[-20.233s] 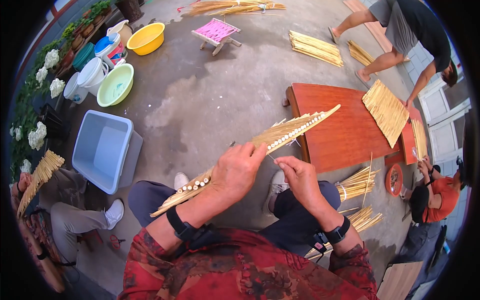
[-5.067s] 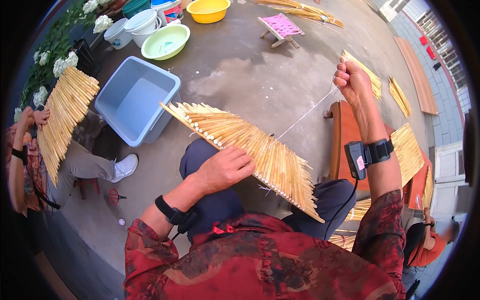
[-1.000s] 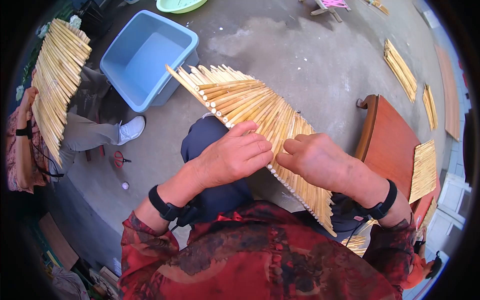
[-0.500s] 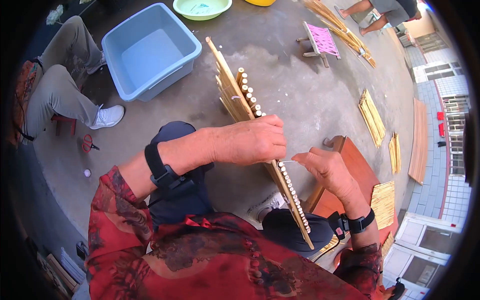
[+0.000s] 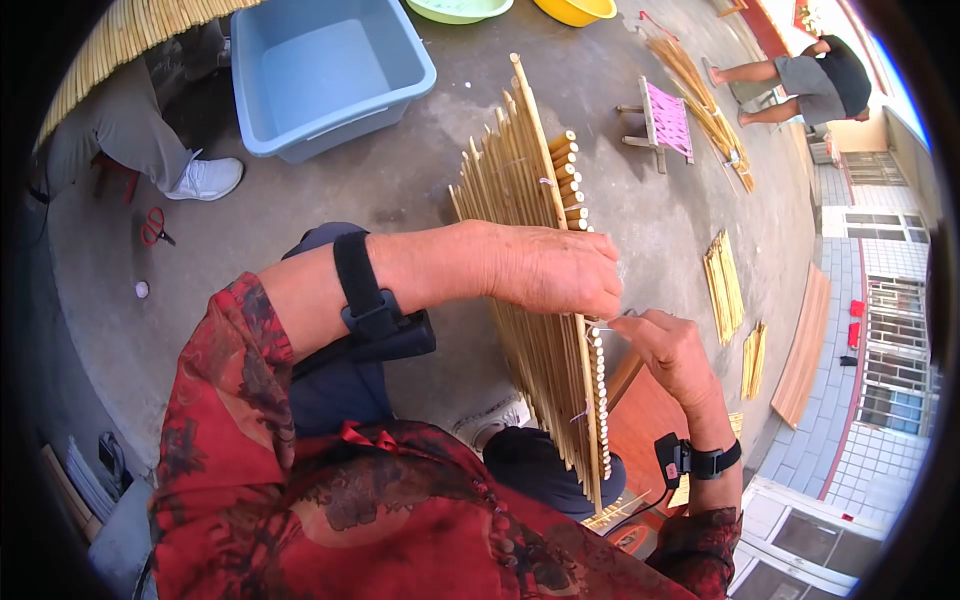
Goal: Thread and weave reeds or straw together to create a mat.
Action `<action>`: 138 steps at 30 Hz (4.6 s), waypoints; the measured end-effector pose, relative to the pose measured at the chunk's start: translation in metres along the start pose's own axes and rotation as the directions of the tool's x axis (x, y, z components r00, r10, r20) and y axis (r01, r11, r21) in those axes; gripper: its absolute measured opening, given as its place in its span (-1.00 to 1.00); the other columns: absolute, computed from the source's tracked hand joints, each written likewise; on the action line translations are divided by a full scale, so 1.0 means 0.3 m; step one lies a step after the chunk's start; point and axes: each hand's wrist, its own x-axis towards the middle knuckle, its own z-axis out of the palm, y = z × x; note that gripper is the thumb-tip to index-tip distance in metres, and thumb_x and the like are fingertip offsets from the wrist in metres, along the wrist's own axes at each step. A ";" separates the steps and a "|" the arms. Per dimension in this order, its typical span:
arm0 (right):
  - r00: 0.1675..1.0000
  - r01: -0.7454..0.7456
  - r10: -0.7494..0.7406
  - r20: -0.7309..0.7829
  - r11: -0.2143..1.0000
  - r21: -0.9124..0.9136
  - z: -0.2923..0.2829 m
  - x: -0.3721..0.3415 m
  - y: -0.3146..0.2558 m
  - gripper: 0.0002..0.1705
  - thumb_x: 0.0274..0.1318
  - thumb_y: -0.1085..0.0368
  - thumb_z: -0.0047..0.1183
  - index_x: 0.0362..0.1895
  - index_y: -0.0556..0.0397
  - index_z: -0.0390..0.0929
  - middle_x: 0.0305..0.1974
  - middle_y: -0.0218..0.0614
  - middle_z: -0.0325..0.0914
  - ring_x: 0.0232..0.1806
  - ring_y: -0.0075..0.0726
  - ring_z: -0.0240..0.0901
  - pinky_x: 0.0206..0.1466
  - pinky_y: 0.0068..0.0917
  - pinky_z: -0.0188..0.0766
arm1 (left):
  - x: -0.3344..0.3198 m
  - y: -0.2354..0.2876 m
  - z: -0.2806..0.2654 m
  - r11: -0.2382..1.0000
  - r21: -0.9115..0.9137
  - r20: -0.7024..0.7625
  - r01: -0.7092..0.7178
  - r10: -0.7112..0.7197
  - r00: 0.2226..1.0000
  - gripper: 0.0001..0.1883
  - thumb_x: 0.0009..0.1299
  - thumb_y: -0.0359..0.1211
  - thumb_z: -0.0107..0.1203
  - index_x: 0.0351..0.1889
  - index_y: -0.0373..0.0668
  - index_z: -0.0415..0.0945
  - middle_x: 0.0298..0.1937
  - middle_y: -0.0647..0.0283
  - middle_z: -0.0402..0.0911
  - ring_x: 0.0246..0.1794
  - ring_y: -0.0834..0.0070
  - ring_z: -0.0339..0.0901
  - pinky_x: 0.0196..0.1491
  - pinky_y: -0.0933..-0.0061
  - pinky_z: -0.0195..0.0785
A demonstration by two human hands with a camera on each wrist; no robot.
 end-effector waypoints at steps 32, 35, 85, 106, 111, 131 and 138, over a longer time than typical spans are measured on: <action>0.996 0.015 -0.011 -0.085 0.998 0.056 0.030 0.034 -0.038 -0.74 -0.09 0.45 0.16 -0.23 -0.08 0.59 -0.59 -0.34 0.30 -0.58 -0.29 0.38 -0.54 -0.39 0.32 | -0.029 0.017 -0.011 0.997 -0.047 -0.006 0.068 -0.069 0.998 -0.87 -0.01 -0.49 0.11 -0.63 -0.17 0.34 -0.56 0.28 0.36 -0.37 0.30 0.41 0.08 0.29 0.17; 0.996 0.028 -0.025 -0.091 0.999 0.036 0.034 0.034 -0.044 -0.74 -0.09 0.45 0.15 -0.22 -0.09 0.59 -0.59 -0.35 0.29 -0.59 -0.29 0.38 -0.55 -0.39 0.32 | -0.035 0.024 -0.011 0.997 -0.034 -0.006 0.074 -0.074 0.997 -0.86 -0.02 -0.50 0.12 -0.63 -0.17 0.33 -0.56 0.28 0.36 -0.36 0.30 0.41 0.10 0.28 0.16; 0.975 0.206 -0.197 -0.107 0.975 0.083 0.123 0.035 -0.126 -0.90 -0.14 0.34 -0.02 -0.43 -0.03 0.37 -0.53 -0.37 0.31 -0.47 -0.27 0.44 -0.45 -0.37 0.40 | -0.173 0.204 -0.074 0.963 0.115 0.129 0.245 -0.259 0.957 -0.64 0.03 -0.43 0.27 -0.18 -0.23 0.49 0.10 0.15 0.48 0.17 0.24 0.41 0.26 0.09 0.15; 0.968 0.217 -0.207 -0.143 0.974 0.062 0.137 0.031 -0.128 -0.84 -0.17 0.34 -0.01 -0.38 -0.04 0.40 -0.56 -0.38 0.27 -0.50 -0.29 0.44 -0.49 -0.38 0.39 | -0.183 0.185 -0.048 0.970 0.164 0.091 0.180 -0.197 0.976 -0.79 0.08 -0.50 0.16 -0.29 -0.27 0.50 0.01 0.17 0.52 0.09 0.31 0.46 0.23 0.14 0.24; 0.969 0.217 -0.206 -0.135 0.973 0.074 0.138 0.029 -0.116 -0.81 -0.19 0.36 0.00 -0.35 -0.05 0.42 -0.57 -0.39 0.27 -0.51 -0.29 0.42 -0.51 -0.39 0.38 | -0.158 0.163 -0.050 0.975 0.162 0.099 0.149 -0.167 0.981 -0.78 0.08 -0.49 0.16 -0.29 -0.29 0.50 -0.04 0.16 0.53 0.02 0.29 0.48 0.20 0.14 0.27; 0.980 0.201 -0.199 -0.031 0.974 0.107 0.133 0.031 -0.109 -0.57 -0.26 0.41 0.04 -0.13 -0.05 0.53 -0.59 -0.38 0.22 -0.61 -0.30 0.35 -0.58 -0.39 0.32 | -0.172 0.148 -0.024 0.991 0.073 0.029 0.115 -0.117 0.993 -0.89 0.02 -0.49 0.07 -0.52 -0.28 0.38 -0.32 0.22 0.46 -0.17 0.31 0.46 0.14 0.27 0.27; 0.976 0.218 -0.216 -0.026 0.974 0.065 0.116 0.050 -0.125 -0.57 -0.28 0.43 0.04 -0.15 -0.03 0.53 -0.60 -0.38 0.21 -0.61 -0.32 0.35 -0.60 -0.40 0.32 | -0.181 0.142 -0.019 0.992 0.063 0.019 0.105 -0.107 0.994 -0.90 0.03 -0.49 0.07 -0.53 -0.26 0.36 -0.35 0.23 0.44 -0.19 0.33 0.46 0.16 0.28 0.26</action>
